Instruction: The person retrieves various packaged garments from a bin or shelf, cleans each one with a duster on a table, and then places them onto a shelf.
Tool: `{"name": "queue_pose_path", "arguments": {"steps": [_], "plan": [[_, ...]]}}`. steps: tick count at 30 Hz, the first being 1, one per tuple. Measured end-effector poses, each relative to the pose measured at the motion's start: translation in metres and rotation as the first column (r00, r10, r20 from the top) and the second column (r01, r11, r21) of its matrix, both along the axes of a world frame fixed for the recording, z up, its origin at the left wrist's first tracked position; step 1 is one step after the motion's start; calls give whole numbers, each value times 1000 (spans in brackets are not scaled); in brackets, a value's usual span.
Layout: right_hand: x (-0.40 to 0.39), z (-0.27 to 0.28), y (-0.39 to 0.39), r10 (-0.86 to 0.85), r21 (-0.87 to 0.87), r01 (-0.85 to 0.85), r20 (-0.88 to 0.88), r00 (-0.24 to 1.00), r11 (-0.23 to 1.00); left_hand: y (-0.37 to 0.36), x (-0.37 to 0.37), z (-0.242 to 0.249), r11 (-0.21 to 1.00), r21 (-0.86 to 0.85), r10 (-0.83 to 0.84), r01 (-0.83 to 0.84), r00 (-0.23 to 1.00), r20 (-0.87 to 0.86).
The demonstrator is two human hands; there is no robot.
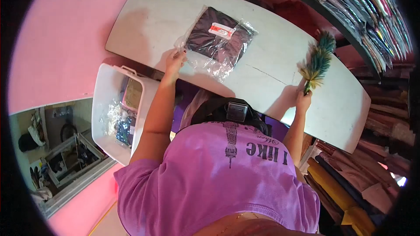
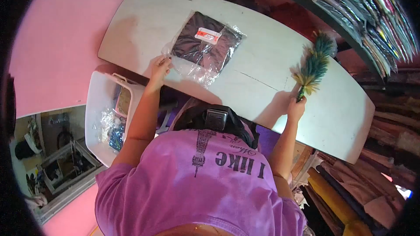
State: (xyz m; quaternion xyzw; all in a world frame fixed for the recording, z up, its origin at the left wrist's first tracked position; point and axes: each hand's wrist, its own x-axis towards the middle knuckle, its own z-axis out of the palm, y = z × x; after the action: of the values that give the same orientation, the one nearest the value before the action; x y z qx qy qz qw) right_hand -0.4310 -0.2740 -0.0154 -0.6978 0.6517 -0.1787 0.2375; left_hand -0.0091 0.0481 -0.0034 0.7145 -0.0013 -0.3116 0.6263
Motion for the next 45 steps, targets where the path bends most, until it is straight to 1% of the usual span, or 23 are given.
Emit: {"name": "queue_pose_path", "arguments": {"steps": [1, 4, 8, 9, 12, 15, 16, 18, 20, 22, 23, 26, 28, 30, 31, 32, 34, 36, 38, 39, 40, 42, 45], "plan": [[3, 2, -2, 14, 10, -13, -6, 1000, 1000, 2, 3, -3, 999, 13, 45, -44, 999, -15], [21, 20, 3, 9, 58, -30, 332, 943, 998, -2, -3, 12, 977, 24, 214, -213, 976, -35], [56, 50, 60, 366, 15, -439, 528, 766, 898, 7, 16, -10, 988, 27, 137, -149, 954, 267], [62, 50, 75, 534, -46, -580, 454, 713, 813, 12, 24, -19, 994, 46, 73, -99, 920, 385], [85, 65, 110, 880, -177, -865, 173, 442, 470, 25, 29, -34, 994, 44, 78, -102, 920, 384], [109, 62, 121, 758, 27, -761, 76, 648, 648, 36, 25, -29, 990, 38, 121, -139, 946, 300], [119, 62, 123, 764, 29, -767, 74, 641, 641, 39, 25, -26, 988, 38, 131, -149, 946, 297], [137, 63, 128, 699, -169, -681, 250, 670, 713, 49, 26, -28, 984, 29, 153, -175, 924, 351], [140, 61, 136, 706, -148, -695, 252, 662, 704, 60, 31, -32, 971, -30, 231, -236, 905, 358], [132, 52, 143, 909, -88, -906, 97, 406, 414, 72, 36, -39, 952, -91, 305, -292, 884, 353], [133, 53, 147, 916, -76, -928, 209, 343, 366, 77, 37, -35, 938, -102, 342, -331, 840, 421], [132, 67, 139, 922, 43, -949, 228, 312, 311, 86, 37, -28, 917, -128, 388, -377, 778, 494], [134, 61, 144, 903, -83, -916, 224, 366, 392, 88, 36, -25, 899, -152, 395, -410, 612, 685], [141, 66, 153, 794, 70, -837, 284, 538, 543, 74, 24, -1, 902, -92, 384, -421, 689, 615], [137, 46, 152, 875, -133, -880, 245, 417, 456, 68, 25, -1, 904, -116, 373, -410, 630, 681], [136, 49, 152, 874, -135, -877, 242, 423, 462, 61, 24, -2, 907, -139, 361, -397, 565, 742], [133, 64, 153, 920, 34, -952, 249, 303, 304, 46, 18, 22, 972, 23, 81, -234, 425, 901], [135, 77, 153, 907, 66, -935, 229, 354, 349, 25, 6, 37, 972, 195, -138, -131, 351, 926], [136, 73, 152, 606, 11, -684, 454, 654, 730, 12, -2, 34, 919, 390, -389, 52, 271, 880], [137, 75, 149, 605, 10, -682, 451, 656, 732, 7, -5, 29, 872, 469, -489, 139, 252, 835], [138, 79, 142, 686, -34, -725, 357, 634, 688, 7, -6, 21, 873, 467, -488, 143, 250, 836], [143, 85, 130, 807, -104, -803, 150, 571, 587, 6, -6, 3, 686, 711, -728, 154, 141, 671], [156, 69, 116, 728, -165, -714, 44, 684, 681, 7, -6, 1, 681, 721, -732, 126, 155, 664]]}}
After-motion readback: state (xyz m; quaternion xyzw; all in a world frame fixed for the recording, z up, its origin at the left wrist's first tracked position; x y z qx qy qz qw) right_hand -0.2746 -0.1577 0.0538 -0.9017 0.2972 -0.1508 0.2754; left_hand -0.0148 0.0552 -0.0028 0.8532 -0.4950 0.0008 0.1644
